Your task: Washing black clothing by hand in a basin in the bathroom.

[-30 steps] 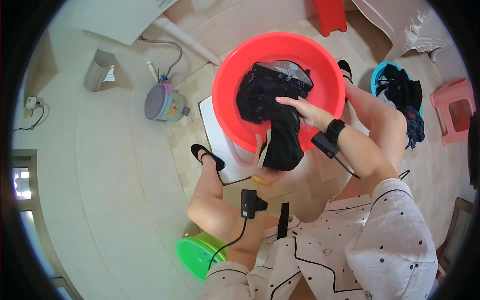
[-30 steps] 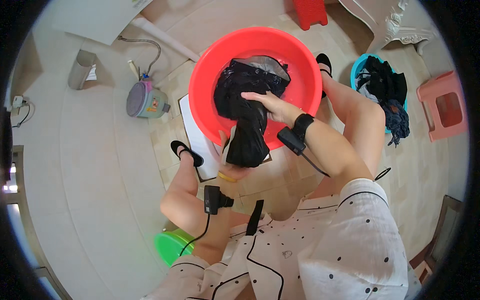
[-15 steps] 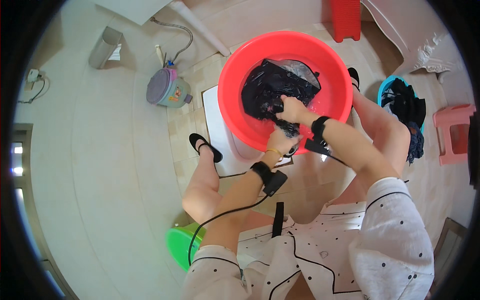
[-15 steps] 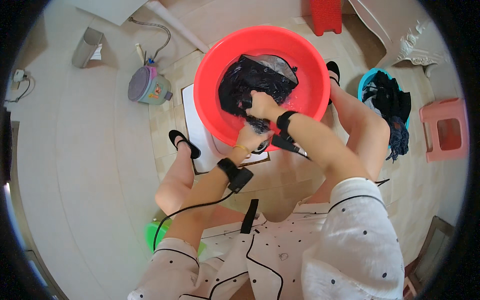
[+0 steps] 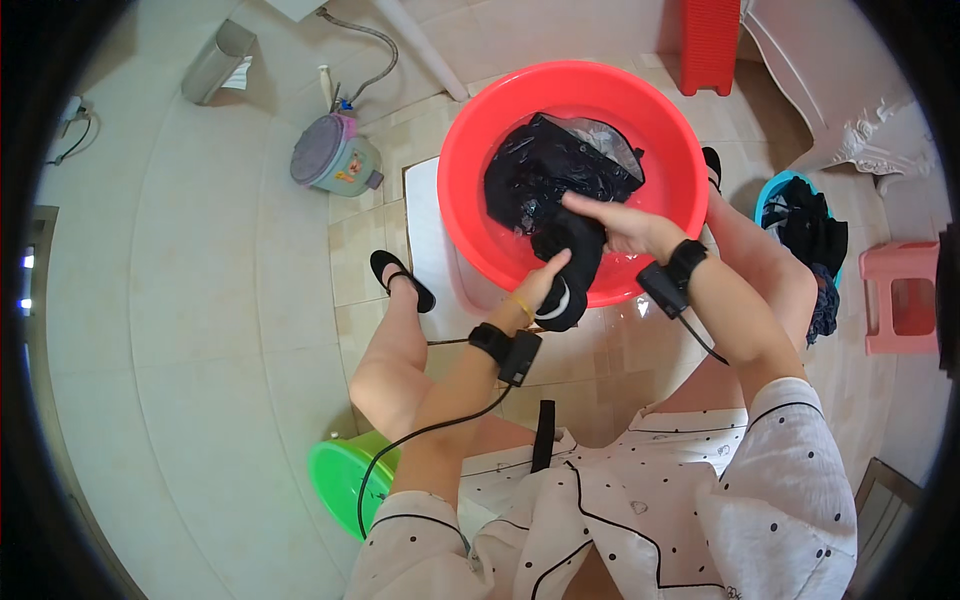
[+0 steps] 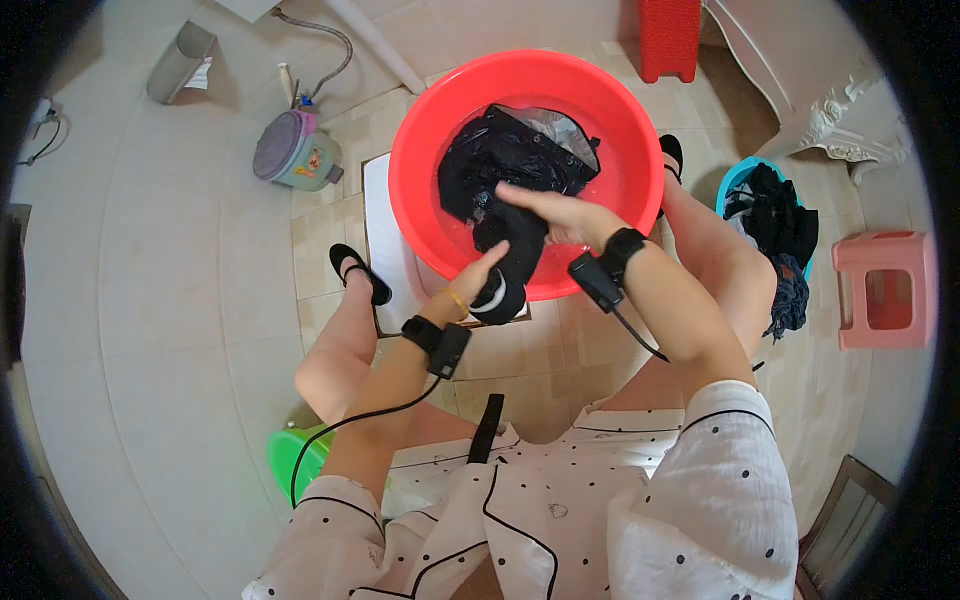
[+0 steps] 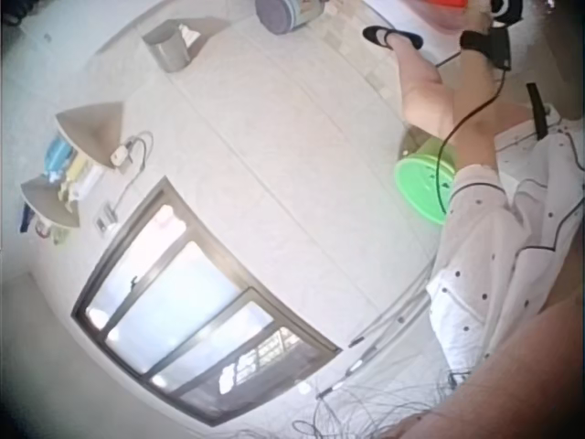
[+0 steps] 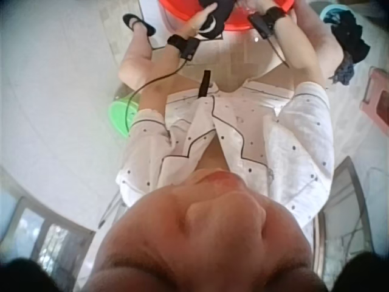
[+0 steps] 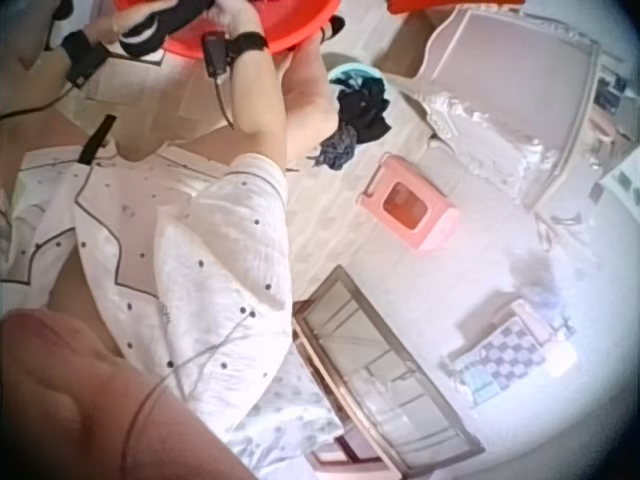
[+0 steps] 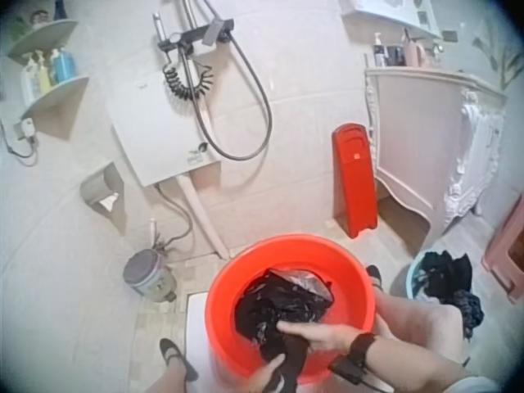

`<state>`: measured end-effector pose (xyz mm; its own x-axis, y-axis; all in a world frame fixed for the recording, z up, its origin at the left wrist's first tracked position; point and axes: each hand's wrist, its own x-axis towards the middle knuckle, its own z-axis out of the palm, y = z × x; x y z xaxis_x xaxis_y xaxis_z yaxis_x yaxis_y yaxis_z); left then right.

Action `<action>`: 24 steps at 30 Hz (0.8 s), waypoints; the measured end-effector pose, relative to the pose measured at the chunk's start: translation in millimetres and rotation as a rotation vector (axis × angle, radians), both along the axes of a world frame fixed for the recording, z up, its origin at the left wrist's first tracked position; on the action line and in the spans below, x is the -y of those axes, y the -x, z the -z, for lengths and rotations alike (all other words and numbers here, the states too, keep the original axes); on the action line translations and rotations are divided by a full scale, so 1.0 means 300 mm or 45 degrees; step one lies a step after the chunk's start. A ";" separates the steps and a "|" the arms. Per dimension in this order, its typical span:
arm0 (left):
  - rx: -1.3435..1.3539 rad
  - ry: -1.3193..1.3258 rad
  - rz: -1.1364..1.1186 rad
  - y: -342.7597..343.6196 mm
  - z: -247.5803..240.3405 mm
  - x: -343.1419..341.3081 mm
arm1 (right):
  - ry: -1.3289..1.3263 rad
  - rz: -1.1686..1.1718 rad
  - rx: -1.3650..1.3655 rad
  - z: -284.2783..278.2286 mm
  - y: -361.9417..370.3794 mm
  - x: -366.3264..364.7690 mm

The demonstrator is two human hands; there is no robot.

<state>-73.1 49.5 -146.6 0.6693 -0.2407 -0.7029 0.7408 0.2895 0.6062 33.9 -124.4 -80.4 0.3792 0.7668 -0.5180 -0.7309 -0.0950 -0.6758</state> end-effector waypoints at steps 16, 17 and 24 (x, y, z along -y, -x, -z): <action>-0.315 1.928 -0.430 0.106 -0.268 0.221 | -1.074 0.684 -0.388 -0.005 0.136 0.050; -0.410 1.877 -0.520 0.114 -0.271 0.221 | -1.080 0.688 -0.393 -0.017 0.136 0.040; -0.262 1.996 -0.309 0.136 -0.342 0.211 | -0.493 0.777 -0.240 -0.061 0.115 0.024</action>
<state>-114.0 -13.8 -44.0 0.7268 -0.6853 0.0462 0.6144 0.6186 -0.4897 -0.6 -131.5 -62.1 0.7274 0.5891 -0.3521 -0.6844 0.5843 -0.4361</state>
